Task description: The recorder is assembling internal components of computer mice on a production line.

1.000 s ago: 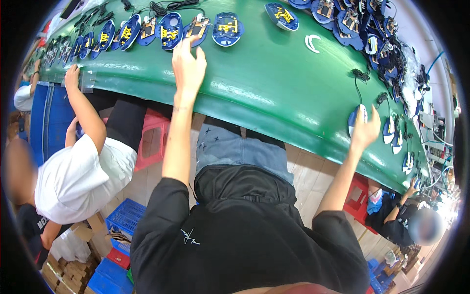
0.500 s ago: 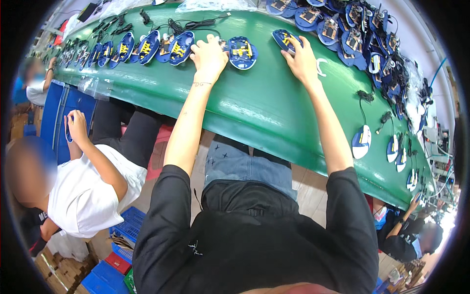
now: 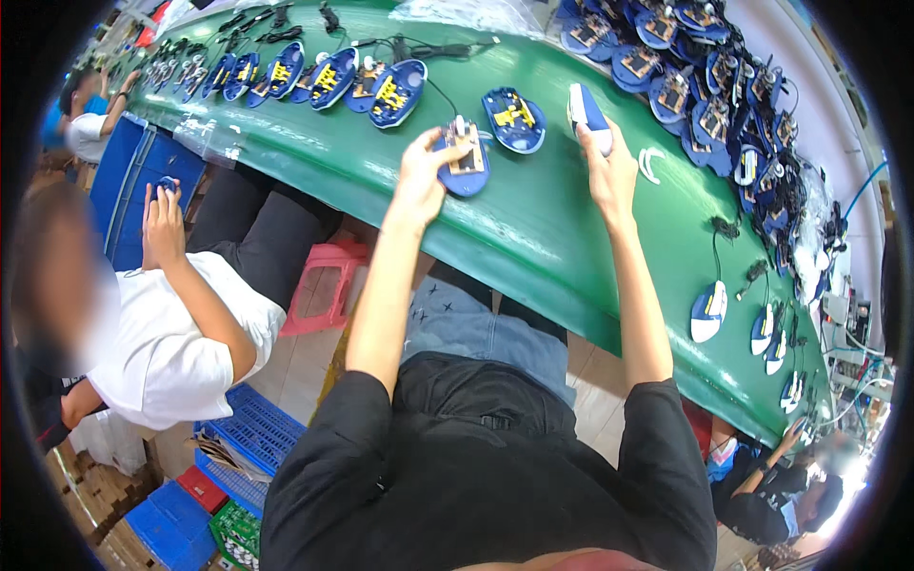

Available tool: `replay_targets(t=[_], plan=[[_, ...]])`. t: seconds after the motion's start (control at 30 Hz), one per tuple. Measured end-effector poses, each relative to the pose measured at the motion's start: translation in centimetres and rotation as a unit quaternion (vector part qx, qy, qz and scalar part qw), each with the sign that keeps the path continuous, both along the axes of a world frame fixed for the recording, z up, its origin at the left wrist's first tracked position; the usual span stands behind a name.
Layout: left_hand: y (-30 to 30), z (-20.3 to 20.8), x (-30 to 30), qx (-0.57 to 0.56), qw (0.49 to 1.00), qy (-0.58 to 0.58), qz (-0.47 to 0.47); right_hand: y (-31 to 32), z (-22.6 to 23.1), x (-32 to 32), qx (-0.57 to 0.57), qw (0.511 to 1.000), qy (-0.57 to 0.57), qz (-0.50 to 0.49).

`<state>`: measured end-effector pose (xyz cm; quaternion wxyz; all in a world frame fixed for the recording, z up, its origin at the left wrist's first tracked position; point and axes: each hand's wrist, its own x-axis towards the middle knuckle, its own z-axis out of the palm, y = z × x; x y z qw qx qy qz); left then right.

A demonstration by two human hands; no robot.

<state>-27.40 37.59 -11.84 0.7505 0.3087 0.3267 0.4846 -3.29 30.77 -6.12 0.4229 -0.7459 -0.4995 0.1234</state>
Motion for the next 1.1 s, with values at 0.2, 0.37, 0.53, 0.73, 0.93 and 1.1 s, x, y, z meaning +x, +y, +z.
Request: replay_targets(t=[0.2, 0.37, 0.53, 0.73, 0.93, 1.1], plan=[[-2.7, 0.8, -0.4, -0.025, 0.996, -0.085, 0.023, 4.1, 1.4, -2.7, 0.019, 1.0, 0.009, 0.02], [-3.1, 1.8, -1.1, -0.061, 0.985, -0.159, 0.001, 15.5, 0.4, -3.9, 0.186, 0.956, -0.18, 0.137], [-2.2, 1.8, -0.3, -0.086, 0.976, -0.194, -0.044, 30.5, 1.0, -1.4, 0.185, 0.884, -0.425, 0.065], [-2.2, 2.2, -1.0, -0.105, 0.974, -0.196, -0.043, 33.6, 0.3, -1.5, -0.04, 0.91, -0.411, 0.018], [-2.4, 1.5, -2.0, -0.111, 0.978, -0.164, -0.058, 15.7, 2.8, -4.7, -0.073, 0.936, -0.17, 0.301], [-2.1, 1.3, -0.9, -0.055, 0.987, -0.139, -0.056, 2.2, 0.9, -3.4, -0.064, 0.938, -0.257, 0.223]])
